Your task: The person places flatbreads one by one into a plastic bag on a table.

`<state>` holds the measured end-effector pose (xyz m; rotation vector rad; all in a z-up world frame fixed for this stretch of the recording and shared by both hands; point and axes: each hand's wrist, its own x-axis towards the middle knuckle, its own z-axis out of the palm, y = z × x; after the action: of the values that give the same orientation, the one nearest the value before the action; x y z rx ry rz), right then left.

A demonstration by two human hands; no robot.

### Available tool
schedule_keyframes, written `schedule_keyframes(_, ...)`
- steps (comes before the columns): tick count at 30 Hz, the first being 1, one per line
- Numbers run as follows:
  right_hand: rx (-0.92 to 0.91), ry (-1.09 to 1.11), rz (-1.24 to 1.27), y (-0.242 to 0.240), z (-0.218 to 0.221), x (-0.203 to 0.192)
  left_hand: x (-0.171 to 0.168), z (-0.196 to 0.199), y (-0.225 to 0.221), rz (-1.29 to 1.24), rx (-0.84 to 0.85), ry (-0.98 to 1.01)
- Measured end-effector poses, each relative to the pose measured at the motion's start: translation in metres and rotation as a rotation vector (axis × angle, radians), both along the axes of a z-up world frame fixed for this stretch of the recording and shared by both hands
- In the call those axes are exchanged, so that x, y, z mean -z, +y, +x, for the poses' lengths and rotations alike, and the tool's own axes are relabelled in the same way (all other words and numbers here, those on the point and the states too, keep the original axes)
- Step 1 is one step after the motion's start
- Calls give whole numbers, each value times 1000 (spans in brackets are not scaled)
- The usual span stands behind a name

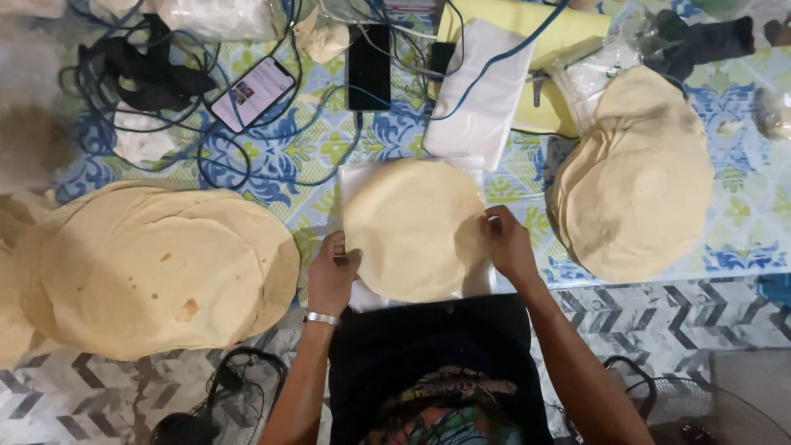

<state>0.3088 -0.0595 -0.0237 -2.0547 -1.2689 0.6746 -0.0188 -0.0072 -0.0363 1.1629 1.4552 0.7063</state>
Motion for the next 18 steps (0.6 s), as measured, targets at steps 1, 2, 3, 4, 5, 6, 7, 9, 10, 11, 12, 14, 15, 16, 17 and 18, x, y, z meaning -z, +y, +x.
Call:
schedule_keyframes(1, 16, 0, -67, 1, -3, -5, 2, 1, -1, 109, 21, 109)
schedule_keyframes(2, 33, 1, -133, 2, -5, -10, 3, 2, -2, 218, 41, 218)
schedule_keyframes(3, 39, 1, -136, 1, -5, -8, -6, 4, -1, 217, 47, 217)
schedule_keyframes(4, 36, 4, -121, 0, -4, -6, -14, 5, -1, 193, 67, 294)
schedule_keyframes(5, 33, 7, -108, -2, -4, -3, -23, 7, -1, 168, 86, 372)
schedule_keyframes(6, 39, 7, -111, -2, -8, -11, -28, 11, -1, 165, 92, 371)
schedule_keyframes(7, 43, -81, -79, -2, -13, -18, -33, 15, -2, 403, 87, 508)
schedule_keyframes(9, 48, -169, -47, -3, -23, -17, -34, 26, -4, 645, 84, 640)
schedule_keyframes(10, -79, -295, 123, -4, -27, -10, -29, 33, -5, 672, 120, 574)
schedule_keyframes(11, -208, -420, 291, -6, -30, -3, -25, 40, -6, 699, 157, 504)
schedule_keyframes(12, -206, -421, 290, -3, -42, -13, -29, 51, -6, 699, 158, 503)
schedule_keyframes(14, -437, -610, 305, 3, -68, -34, -39, 73, -6, 892, 406, 668)
schedule_keyframes(15, -435, -611, 313, 4, -65, -39, -32, 73, -9, 900, 404, 671)
schedule_keyframes(16, -444, -652, 296, 5, -62, -45, -26, 73, -12, 881, 416, 690)
schedule_keyframes(17, -447, -703, 293, 13, -56, -52, -20, 77, -7, 880, 419, 706)
schedule_keyframes(18, -440, -715, 315, 22, -38, -32, -20, 78, -10, 905, 409, 707)
